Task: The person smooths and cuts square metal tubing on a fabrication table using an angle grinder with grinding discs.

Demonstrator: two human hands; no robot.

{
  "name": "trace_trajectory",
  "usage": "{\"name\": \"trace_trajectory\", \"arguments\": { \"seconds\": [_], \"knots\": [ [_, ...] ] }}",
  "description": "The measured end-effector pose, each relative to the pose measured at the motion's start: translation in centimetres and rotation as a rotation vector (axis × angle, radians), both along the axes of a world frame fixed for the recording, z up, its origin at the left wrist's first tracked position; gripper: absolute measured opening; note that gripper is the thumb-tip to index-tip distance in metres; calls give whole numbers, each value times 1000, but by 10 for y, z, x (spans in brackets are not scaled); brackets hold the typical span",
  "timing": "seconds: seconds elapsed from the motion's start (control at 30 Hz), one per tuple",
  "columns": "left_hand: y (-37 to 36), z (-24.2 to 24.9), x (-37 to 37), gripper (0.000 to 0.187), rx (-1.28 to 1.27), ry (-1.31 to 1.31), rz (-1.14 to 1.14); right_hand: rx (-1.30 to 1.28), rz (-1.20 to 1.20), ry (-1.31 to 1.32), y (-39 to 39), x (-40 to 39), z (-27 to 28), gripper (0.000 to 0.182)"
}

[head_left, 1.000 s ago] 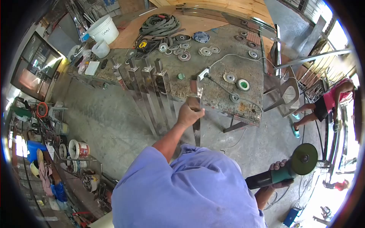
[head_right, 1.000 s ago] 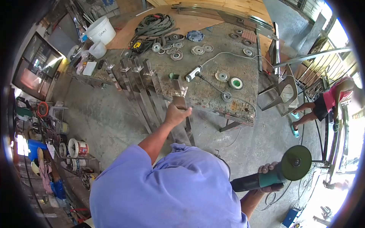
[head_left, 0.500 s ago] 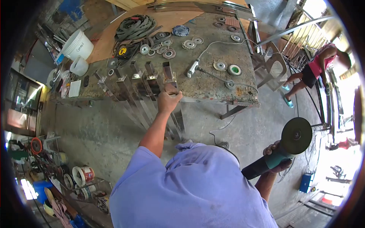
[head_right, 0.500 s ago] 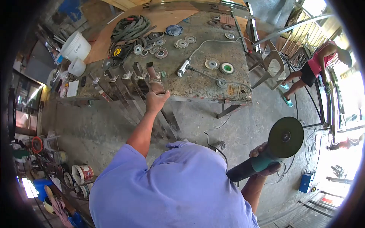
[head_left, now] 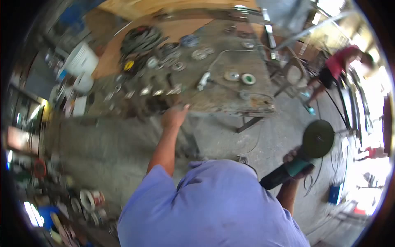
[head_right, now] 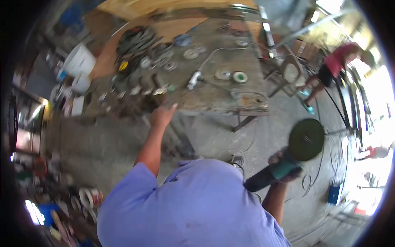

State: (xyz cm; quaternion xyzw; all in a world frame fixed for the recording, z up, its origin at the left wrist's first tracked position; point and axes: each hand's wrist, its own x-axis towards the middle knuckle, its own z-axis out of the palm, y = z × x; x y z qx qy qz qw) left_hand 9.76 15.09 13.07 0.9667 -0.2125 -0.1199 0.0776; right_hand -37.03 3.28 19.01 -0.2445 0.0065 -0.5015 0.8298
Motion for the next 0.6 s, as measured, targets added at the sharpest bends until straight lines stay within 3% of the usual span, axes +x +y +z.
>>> {"name": "trace_trajectory", "arguments": {
  "seconds": [0.03, 0.07, 0.1, 0.13, 0.23, 0.3, 0.37, 0.47, 0.6],
  "knots": [
    [-4, -17, 8, 77, -23, -8, -32, 76, -43, -66, 1, -5, -7, 82],
    [-10, 13, -8, 81, -118, 92, -40, 36, 125, -95, -8, -11, -21, 76],
    [-12, 36, -21, 84, -42, 146, -19, 93, 182, -68, -8, -25, -52, 74],
    [-9, 33, -23, 77, -31, 227, -34, 171, 311, -88, -10, -17, -42, 69],
    [10, -1, -47, 61, -449, 181, -333, 131, 200, 20, -21, 7, -9, 59],
    [-11, -33, -45, 60, 5, 397, -217, 73, 130, 112, -20, 1, 10, 61],
    [-15, 0, -104, 60, 7, 453, -480, 36, 129, 99, -27, -2, 12, 63],
    [-48, 5, -155, 54, -10, 613, -856, 42, 103, 104, -35, -15, 10, 64],
    [-97, 60, -238, 53, -42, 894, -1148, 117, 48, 100, -50, -33, 2, 64]
  ]
}}
